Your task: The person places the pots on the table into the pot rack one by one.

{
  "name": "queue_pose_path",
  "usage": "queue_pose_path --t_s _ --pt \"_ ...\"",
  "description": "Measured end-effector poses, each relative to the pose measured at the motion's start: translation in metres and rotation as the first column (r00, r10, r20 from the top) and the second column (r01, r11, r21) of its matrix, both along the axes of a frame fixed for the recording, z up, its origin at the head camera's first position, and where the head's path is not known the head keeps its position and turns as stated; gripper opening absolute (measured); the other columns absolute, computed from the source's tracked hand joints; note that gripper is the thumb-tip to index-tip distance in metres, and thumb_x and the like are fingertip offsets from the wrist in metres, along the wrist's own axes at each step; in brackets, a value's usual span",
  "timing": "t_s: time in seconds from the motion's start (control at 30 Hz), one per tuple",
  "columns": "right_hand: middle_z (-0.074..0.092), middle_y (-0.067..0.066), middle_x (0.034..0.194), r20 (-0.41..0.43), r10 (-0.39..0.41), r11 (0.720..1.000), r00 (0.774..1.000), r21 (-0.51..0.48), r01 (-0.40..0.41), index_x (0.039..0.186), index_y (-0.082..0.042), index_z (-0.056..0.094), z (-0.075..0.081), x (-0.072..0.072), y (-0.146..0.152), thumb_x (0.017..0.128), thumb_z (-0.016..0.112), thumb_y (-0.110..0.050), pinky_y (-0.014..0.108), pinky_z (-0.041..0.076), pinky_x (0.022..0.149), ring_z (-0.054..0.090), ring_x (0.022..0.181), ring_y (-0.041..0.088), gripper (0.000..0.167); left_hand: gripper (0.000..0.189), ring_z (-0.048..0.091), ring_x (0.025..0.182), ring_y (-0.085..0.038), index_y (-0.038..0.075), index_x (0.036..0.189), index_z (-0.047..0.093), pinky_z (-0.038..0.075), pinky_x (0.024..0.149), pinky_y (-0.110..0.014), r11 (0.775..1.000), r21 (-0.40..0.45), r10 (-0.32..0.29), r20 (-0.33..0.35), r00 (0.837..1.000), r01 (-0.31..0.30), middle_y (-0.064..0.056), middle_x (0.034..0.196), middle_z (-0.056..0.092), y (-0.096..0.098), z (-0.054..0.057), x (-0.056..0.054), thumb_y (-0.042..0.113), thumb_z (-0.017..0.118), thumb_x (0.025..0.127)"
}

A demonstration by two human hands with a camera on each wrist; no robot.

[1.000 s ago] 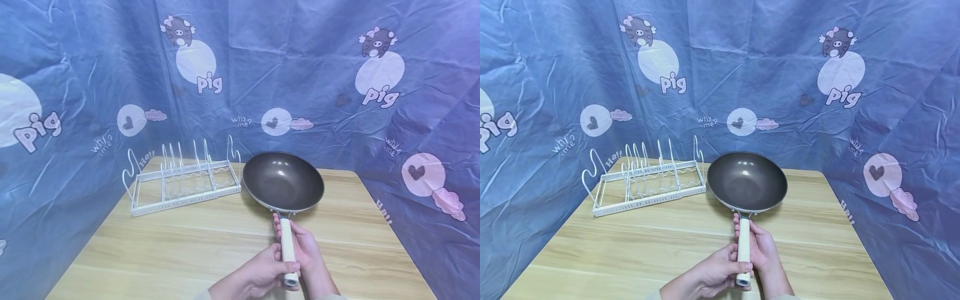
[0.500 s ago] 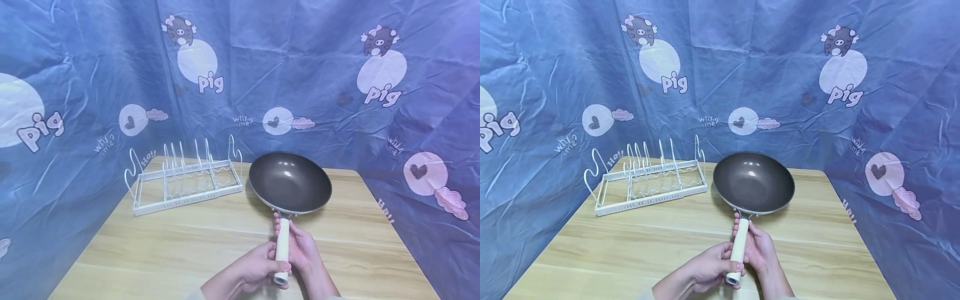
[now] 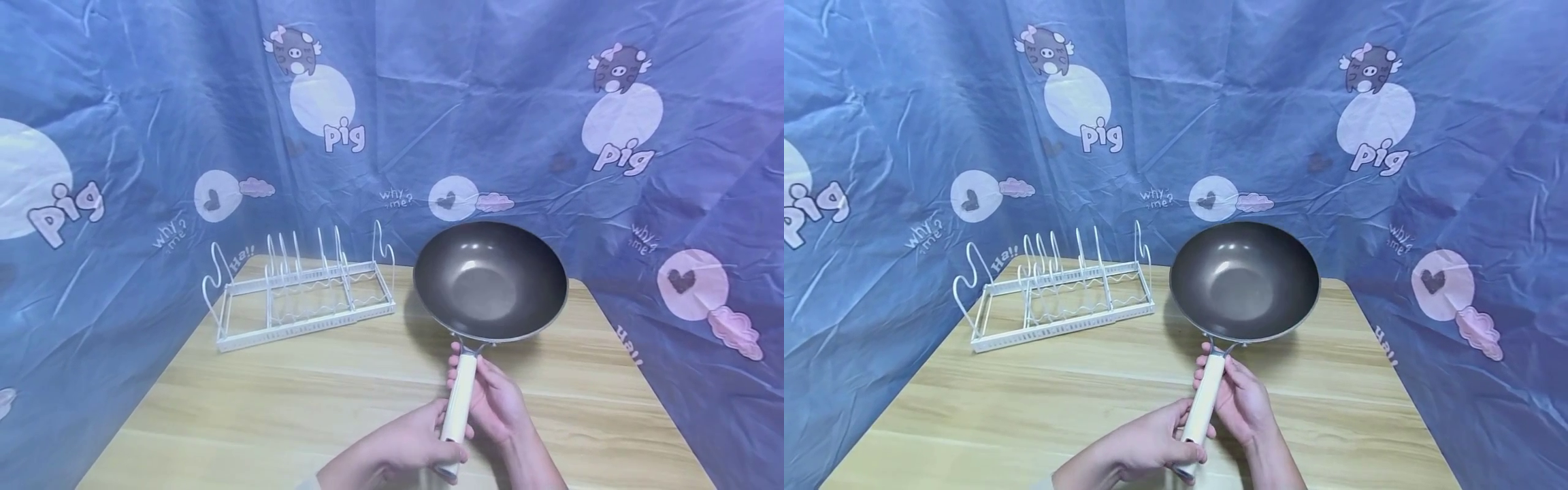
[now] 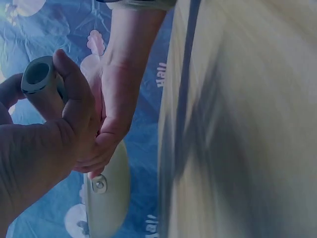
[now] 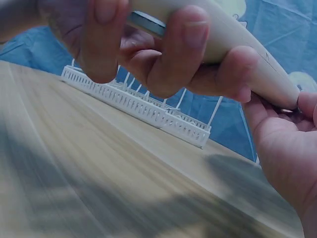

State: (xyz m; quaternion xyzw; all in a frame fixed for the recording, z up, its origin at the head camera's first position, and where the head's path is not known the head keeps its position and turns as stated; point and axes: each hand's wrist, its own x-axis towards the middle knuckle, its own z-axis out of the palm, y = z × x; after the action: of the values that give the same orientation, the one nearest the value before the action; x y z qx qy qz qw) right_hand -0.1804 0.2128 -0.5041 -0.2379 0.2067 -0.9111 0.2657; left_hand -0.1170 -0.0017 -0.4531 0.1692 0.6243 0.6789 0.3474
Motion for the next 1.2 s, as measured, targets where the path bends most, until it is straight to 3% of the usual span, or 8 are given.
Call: queue_pose_path --t_s 0.17,0.37,0.5,0.63,0.73,0.87,1.07,1.2 --pt "0.07 0.015 0.14 -0.043 -0.04 0.998 0.998 0.04 0.041 0.158 -0.001 0.046 0.009 0.003 -0.004 0.12 0.007 -0.02 0.037 0.055 0.12 0.07 0.127 0.025 0.058 0.061 0.062 0.096 -0.012 0.007 0.141 0.048 0.061 0.079 -0.023 0.994 -0.105 -0.023 -0.136 0.99 0.009 -0.002 0.118 0.064 -0.005 0.006 0.002 -0.006 0.072 0.086" --pt "0.07 0.015 0.138 -0.064 -0.059 0.993 0.996 0.095 0.065 0.158 -0.002 0.044 0.021 0.007 -0.008 0.12 0.011 -0.018 0.039 0.056 0.119 0.071 0.125 0.027 0.053 0.054 0.062 0.087 -0.008 0.008 0.132 0.049 0.063 0.072 -0.021 0.987 -0.154 0.002 -0.205 0.979 -0.034 -0.001 0.115 0.064 -0.01 0.008 0.008 -0.005 0.073 0.085" --pt "0.071 0.014 0.135 -0.101 -0.095 0.981 0.99 0.162 0.11 0.158 0.0 0.037 0.03 0.008 -0.012 0.12 0.012 -0.015 0.041 0.058 0.117 0.074 0.121 0.028 0.048 0.06 0.06 0.085 -0.008 0.006 0.141 0.047 0.06 0.074 -0.021 0.969 -0.241 -0.006 -0.272 0.962 -0.062 0.0 0.115 0.064 -0.015 0.009 0.011 -0.002 0.073 0.087" --pt "0.07 0.011 0.133 -0.156 -0.134 0.958 0.979 0.234 0.168 0.16 0.001 0.031 0.039 0.008 -0.016 0.12 0.015 -0.014 0.041 0.059 0.115 0.075 0.119 0.025 0.046 0.071 0.061 0.093 -0.009 0.007 0.154 0.046 0.057 0.085 -0.027 0.936 -0.338 -0.03 -0.346 0.938 -0.095 0.002 0.113 0.064 -0.023 0.012 0.008 0.009 0.079 0.091" --pt "0.07 0.009 0.131 -0.193 -0.159 0.93 0.968 0.301 0.213 0.159 -0.003 0.036 0.045 0.008 -0.019 0.12 0.019 -0.015 0.039 0.06 0.113 0.075 0.117 0.023 0.044 0.078 0.063 0.107 -0.014 0.011 0.16 0.045 0.06 0.097 -0.042 0.912 -0.386 -0.02 -0.385 0.923 -0.141 -0.002 0.125 0.064 -0.028 0.013 0.007 0.017 0.083 0.092" --pt "0.07 0.005 0.127 -0.234 -0.192 0.874 0.953 0.401 0.274 0.156 -0.007 0.041 0.054 0.006 -0.025 0.121 0.025 -0.02 0.038 0.062 0.11 0.076 0.113 0.019 0.04 0.083 0.063 0.117 -0.021 0.014 0.164 0.044 0.062 0.098 -0.061 0.897 -0.396 0.02 -0.408 0.913 -0.197 -0.01 0.139 0.059 -0.034 0.014 0.009 0.021 0.085 0.092" --pt "0.071 -0.001 0.123 -0.29 -0.22 0.789 0.931 0.509 0.345 0.162 0.002 0.027 0.064 0.004 -0.035 0.121 0.028 -0.025 0.038 0.064 0.107 0.077 0.109 0.014 0.049 0.082 0.061 0.11 -0.012 0.013 0.162 0.047 0.062 0.097 -0.052 0.866 -0.415 0.054 -0.479 0.876 -0.28 -0.002 0.135 0.06 -0.041 0.014 0.013 0.025 0.085 0.091" --pt "0.071 -0.004 0.121 -0.318 -0.219 0.746 0.923 0.555 0.368 0.165 0.01 0.015 0.069 0.002 -0.043 0.121 0.029 -0.028 0.037 0.064 0.105 0.077 0.107 0.012 0.06 0.081 0.066 0.112 -0.016 0.009 0.159 0.049 0.064 0.098 -0.051 0.853 -0.409 0.083 -0.506 0.858 -0.324 -0.003 0.137 0.063 -0.043 0.015 0.014 0.023 0.088 0.089"
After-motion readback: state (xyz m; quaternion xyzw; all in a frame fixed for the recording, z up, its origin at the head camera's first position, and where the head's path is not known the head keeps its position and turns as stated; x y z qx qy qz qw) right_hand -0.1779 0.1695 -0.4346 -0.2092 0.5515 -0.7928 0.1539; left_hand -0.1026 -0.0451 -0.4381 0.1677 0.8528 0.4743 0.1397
